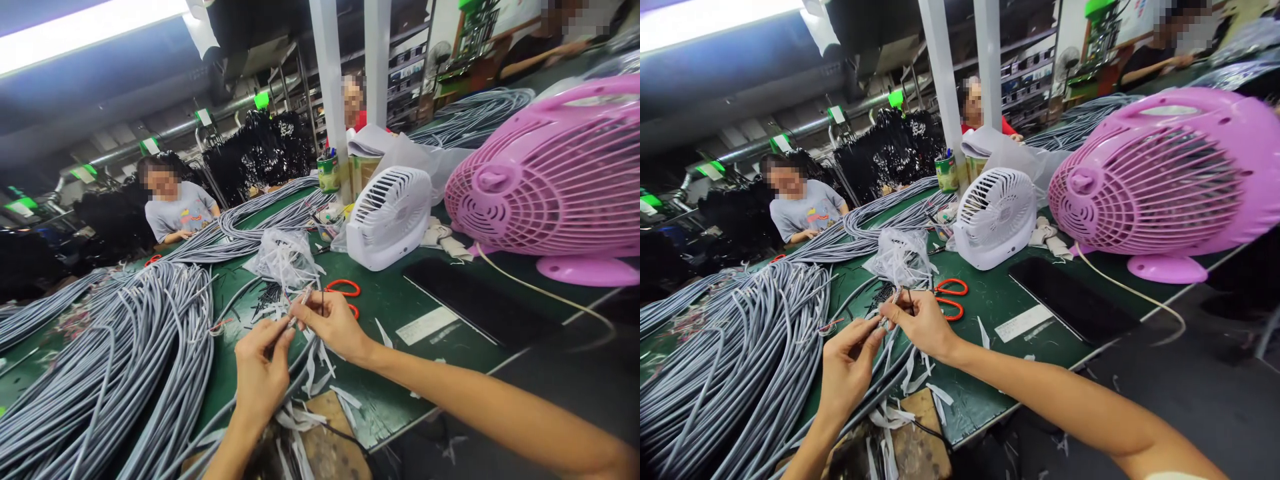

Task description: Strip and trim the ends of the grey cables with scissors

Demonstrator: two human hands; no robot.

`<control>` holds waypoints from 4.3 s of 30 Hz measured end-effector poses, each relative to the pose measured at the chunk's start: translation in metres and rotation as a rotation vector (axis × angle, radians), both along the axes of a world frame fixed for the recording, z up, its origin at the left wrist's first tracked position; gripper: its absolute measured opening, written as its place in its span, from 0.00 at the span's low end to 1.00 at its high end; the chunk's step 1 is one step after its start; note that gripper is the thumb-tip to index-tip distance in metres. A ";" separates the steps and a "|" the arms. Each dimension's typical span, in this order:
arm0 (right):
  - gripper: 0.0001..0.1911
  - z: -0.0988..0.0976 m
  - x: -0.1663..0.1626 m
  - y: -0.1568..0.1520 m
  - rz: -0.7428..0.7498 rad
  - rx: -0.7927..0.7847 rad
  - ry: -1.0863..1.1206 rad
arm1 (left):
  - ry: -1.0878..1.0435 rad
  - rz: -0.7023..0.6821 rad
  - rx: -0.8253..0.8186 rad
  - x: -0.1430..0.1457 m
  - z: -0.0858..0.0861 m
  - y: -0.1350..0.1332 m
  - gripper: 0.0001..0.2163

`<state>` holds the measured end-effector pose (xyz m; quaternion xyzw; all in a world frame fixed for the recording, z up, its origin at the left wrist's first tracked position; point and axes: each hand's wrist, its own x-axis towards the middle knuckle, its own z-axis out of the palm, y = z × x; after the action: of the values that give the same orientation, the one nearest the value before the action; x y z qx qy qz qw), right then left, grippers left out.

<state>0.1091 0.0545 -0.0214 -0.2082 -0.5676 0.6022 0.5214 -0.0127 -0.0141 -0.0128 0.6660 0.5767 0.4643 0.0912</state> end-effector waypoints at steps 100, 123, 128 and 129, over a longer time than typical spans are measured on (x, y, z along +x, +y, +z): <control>0.16 0.000 0.011 -0.008 -0.282 0.533 -0.343 | -0.373 -0.077 -0.261 0.006 -0.005 0.003 0.18; 0.12 -0.001 0.011 -0.007 -0.332 0.615 -0.395 | -0.383 -0.079 -0.201 0.008 -0.003 0.001 0.12; 0.15 0.001 0.012 -0.004 -0.302 0.549 -0.399 | -0.396 -0.081 -0.215 0.007 -0.001 -0.001 0.12; 0.16 0.000 0.012 -0.003 -0.310 0.555 -0.410 | -0.371 -0.072 -0.207 0.008 -0.001 -0.001 0.11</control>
<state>0.1208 0.0512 -0.0210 -0.2584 -0.7635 0.2852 0.5186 -0.0049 -0.0153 -0.0138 0.5765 0.5702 0.5138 0.2802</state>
